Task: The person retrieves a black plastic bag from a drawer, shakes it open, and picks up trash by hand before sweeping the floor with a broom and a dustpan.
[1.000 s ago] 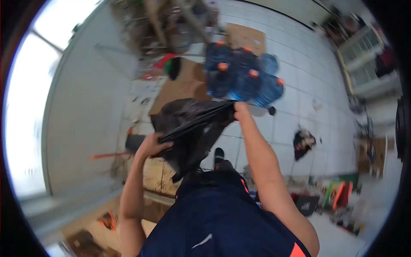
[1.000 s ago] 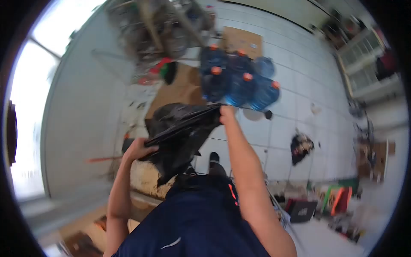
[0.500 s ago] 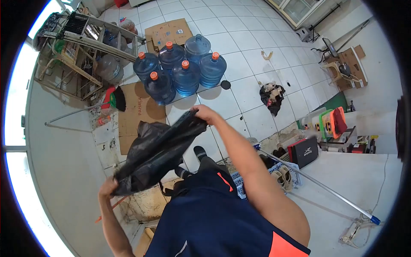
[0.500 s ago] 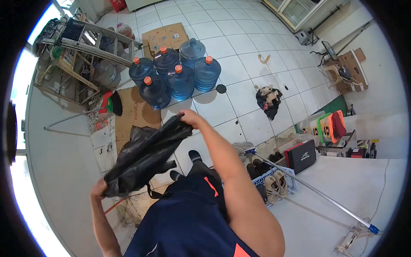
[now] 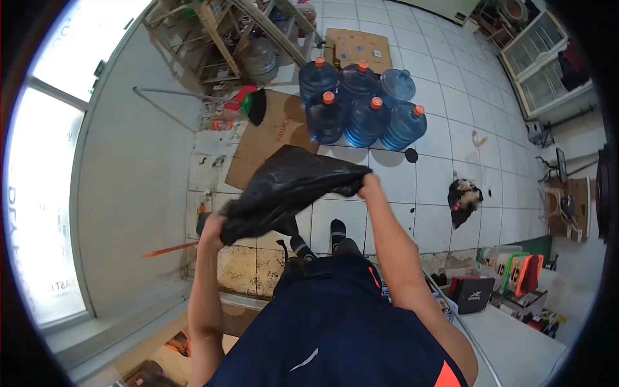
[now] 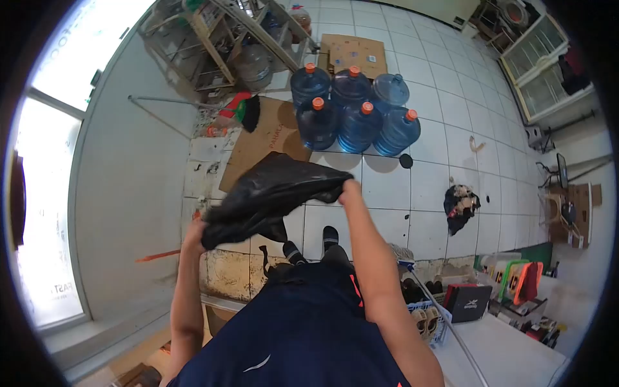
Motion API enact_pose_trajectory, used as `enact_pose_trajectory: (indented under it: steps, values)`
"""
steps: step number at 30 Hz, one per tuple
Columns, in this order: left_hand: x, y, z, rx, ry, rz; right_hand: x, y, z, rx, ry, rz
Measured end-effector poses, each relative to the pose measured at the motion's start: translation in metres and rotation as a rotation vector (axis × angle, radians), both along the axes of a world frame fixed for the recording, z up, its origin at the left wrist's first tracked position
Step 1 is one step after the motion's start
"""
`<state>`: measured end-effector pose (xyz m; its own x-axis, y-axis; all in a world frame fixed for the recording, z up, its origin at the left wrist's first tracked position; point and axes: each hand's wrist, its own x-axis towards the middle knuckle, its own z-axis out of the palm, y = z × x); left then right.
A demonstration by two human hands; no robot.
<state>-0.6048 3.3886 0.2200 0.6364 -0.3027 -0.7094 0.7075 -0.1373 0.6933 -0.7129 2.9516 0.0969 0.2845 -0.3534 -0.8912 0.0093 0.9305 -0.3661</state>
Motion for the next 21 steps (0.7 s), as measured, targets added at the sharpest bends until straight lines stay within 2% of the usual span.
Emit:
enact_pose_trajectory:
  steps: [1, 2, 3, 4, 6, 8, 10, 11, 12, 13, 14, 15, 16, 18, 21]
  values:
    - [-0.01, 0.008, 0.023, 0.241, -0.238, -0.431, 0.007, -0.022, -0.031, -0.009, -0.1, -0.028]
    - [-0.015, 0.014, 0.052, 0.363, -0.123, -0.714, 0.014, -0.036, -0.036, -0.007, -0.241, 0.124]
    - [-0.019, 0.039, 0.047, 0.179, 0.04, -0.71, 0.018, -0.03, -0.022, -0.019, -0.28, 0.294]
    - [-0.029, 0.059, 0.048, -0.068, -0.03, -0.457, 0.022, -0.025, 0.011, -0.034, -0.322, 0.467]
    - [-0.035, 0.088, 0.048, -0.092, -0.242, -0.221, 0.032, -0.003, 0.073, -0.164, -0.348, 0.764]
    - [-0.029, 0.114, 0.029, 0.362, -0.484, -0.245, 0.032, 0.04, 0.115, -0.396, -0.309, 1.013]
    - [-0.017, 0.127, 0.006, 0.813, -0.697, -0.263, 0.035, 0.068, 0.139, -0.524, -0.265, 1.226]
    - [-0.011, 0.123, 0.013, 1.041, -0.79, -0.272, 0.035, 0.08, 0.153, -0.591, -0.238, 1.329]
    - [-0.01, 0.11, 0.014, 0.947, -0.997, -0.135, 0.036, 0.092, 0.168, -0.678, -0.289, 1.399]
    - [-0.017, 0.07, 0.042, 0.848, -1.196, -0.001, 0.04, 0.104, 0.179, -0.689, -0.303, 1.431]
    - [-0.03, 0.025, 0.08, 0.628, -1.357, -0.113, 0.043, 0.118, 0.188, -0.694, -0.314, 1.474]
    - [-0.049, -0.012, 0.096, 0.571, -1.289, -0.232, 0.046, 0.128, 0.192, -0.702, -0.327, 1.526]
    - [-0.056, -0.039, 0.089, 0.647, -1.392, -0.441, 0.048, 0.136, 0.192, -1.055, -0.312, 1.63]
    - [-0.045, -0.052, -0.019, 0.617, -0.916, -0.673, 0.053, 0.142, 0.194, -1.809, -0.285, 1.703]
    - [-0.018, -0.066, -0.012, 0.043, -0.348, 0.149, 0.037, 0.135, 0.208, -2.038, 0.186, 1.658]
